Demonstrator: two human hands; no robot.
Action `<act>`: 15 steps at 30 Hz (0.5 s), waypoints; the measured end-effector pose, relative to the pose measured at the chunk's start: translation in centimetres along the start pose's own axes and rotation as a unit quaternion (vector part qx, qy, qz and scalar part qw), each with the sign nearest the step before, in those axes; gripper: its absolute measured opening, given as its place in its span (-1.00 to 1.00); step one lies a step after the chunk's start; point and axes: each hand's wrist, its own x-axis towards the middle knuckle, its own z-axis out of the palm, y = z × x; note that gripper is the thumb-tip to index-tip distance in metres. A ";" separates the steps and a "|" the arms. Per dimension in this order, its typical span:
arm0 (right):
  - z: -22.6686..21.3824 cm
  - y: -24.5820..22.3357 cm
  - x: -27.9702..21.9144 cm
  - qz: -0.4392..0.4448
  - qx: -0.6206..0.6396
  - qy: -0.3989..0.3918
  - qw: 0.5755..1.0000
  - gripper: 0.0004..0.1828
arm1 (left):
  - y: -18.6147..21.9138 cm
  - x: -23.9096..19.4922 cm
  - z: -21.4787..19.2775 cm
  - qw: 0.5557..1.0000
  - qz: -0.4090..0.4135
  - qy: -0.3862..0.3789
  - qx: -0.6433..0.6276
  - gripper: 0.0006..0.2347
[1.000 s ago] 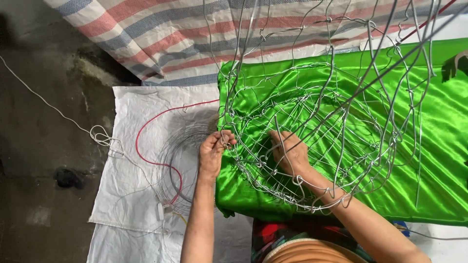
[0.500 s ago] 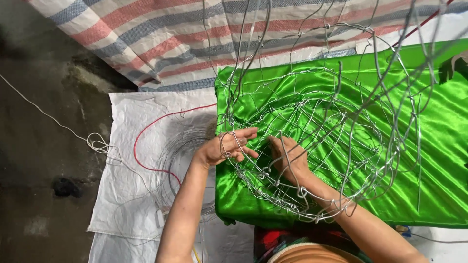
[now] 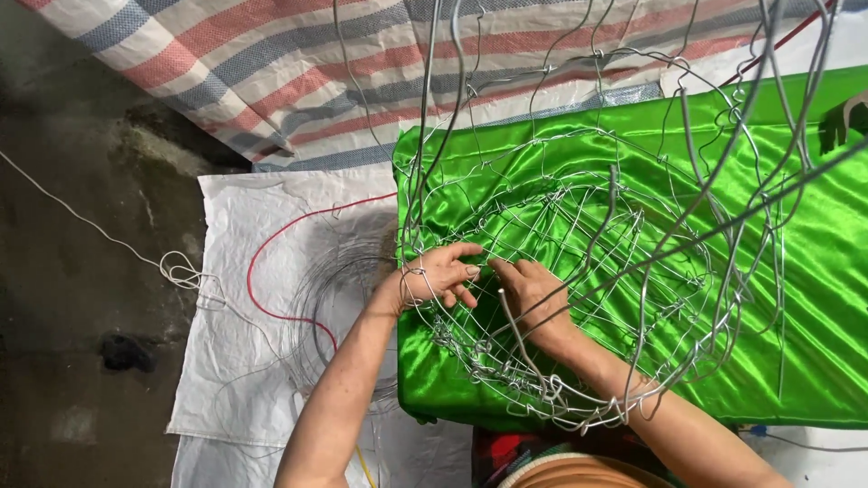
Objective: The person is manually weaving and twisting thin metal wires to create a circular wire structure, likely a basket or cage, on a table covered with a green cloth.
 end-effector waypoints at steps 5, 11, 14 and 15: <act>-0.1 -0.2 0.2 0.020 0.004 -0.048 0.999 -0.69 | -0.1 0.1 -0.1 0.999 -0.020 0.018 0.036 -0.46; -0.8 -0.7 0.9 0.017 -0.003 -0.027 0.999 -0.74 | -0.2 0.5 -0.3 0.997 -0.029 0.042 0.057 -0.51; -0.9 -0.8 1.1 0.018 0.003 -0.017 1.000 -0.74 | -1.0 1.3 -0.7 0.997 -0.026 0.049 0.053 -0.52; -0.1 -0.3 0.9 0.018 0.003 -0.017 1.000 -0.74 | -0.5 1.0 -0.5 0.997 -0.025 0.049 0.054 -0.52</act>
